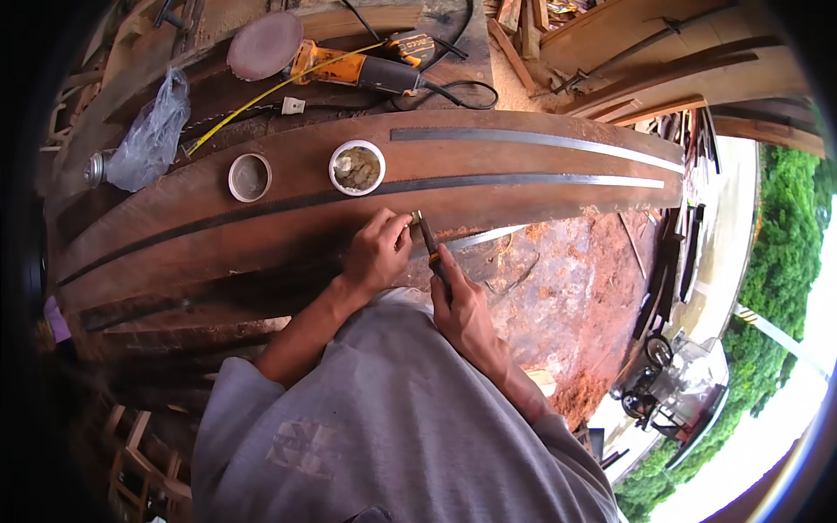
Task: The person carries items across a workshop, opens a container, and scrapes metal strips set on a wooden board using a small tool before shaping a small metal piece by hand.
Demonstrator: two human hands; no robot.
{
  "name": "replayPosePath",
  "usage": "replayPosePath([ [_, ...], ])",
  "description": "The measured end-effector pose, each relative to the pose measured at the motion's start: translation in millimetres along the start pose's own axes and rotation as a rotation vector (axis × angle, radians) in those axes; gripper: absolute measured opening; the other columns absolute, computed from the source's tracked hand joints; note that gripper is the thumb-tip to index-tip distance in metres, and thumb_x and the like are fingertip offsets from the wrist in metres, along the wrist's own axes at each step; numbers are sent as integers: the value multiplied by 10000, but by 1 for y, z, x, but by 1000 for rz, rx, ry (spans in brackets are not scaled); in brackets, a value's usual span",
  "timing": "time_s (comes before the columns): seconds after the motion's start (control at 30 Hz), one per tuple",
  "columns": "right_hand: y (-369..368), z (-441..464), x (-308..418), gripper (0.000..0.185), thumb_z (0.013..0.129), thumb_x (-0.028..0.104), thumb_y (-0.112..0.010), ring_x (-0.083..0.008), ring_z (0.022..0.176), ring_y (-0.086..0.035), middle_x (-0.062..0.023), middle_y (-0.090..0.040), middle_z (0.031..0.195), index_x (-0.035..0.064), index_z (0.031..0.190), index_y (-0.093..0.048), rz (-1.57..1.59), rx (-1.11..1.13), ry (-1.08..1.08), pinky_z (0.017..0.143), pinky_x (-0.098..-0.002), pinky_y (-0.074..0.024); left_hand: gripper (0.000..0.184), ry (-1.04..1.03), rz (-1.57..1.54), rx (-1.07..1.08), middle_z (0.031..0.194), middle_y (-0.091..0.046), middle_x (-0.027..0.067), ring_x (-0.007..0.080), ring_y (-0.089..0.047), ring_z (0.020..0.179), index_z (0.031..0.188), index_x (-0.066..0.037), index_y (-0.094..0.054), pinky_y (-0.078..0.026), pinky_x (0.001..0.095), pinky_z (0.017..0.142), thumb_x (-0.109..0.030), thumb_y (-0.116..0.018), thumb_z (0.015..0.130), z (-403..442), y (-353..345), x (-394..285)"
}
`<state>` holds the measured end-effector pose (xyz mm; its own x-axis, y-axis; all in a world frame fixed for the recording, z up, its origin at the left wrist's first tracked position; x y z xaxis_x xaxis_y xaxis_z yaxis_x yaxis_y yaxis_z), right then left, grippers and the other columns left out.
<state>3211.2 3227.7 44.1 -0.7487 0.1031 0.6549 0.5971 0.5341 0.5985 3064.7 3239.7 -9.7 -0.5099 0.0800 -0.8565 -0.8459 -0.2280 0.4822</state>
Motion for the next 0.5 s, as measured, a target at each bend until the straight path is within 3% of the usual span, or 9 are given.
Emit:
replayPosePath([
  [0.27,0,13,10,485,935,17,-539,-517,853,-651,-348,-655,961,9,1413,-455,-3,43,38,690,-524,-519,299,-32,5,99,879,-578,145,320,-617,790,1104,22,-650,-532,413,705,28,-647,804,-1,-2,-6],
  [0.33,0,16,12,465,943,2,-535,-451,881,-693,-306,-685,955,46,1401,-470,-88,71,9,684,-470,-546,326,-41,19,119,888,-571,144,316,-615,808,1125,25,-644,-532,408,719,32,-645,799,-2,-1,-8],
  [0.5,-5,18,10,463,939,-5,-535,-459,863,-693,-308,-684,948,51,1395,-477,-132,61,11,681,-470,-547,268,-91,83,220,955,-562,168,330,-614,897,1071,17,-615,-522,416,791,-23,-614,806,-2,-6,-12],
])
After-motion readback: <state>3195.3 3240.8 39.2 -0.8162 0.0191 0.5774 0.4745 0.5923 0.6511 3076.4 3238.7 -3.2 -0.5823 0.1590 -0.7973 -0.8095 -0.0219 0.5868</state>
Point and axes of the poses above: each hand's wrist, its own z-axis towards the middle knuckle, its own y-axis out of the back of the hand, x = y × z, the point moved 10 cm from there along z, towards the middle knuckle
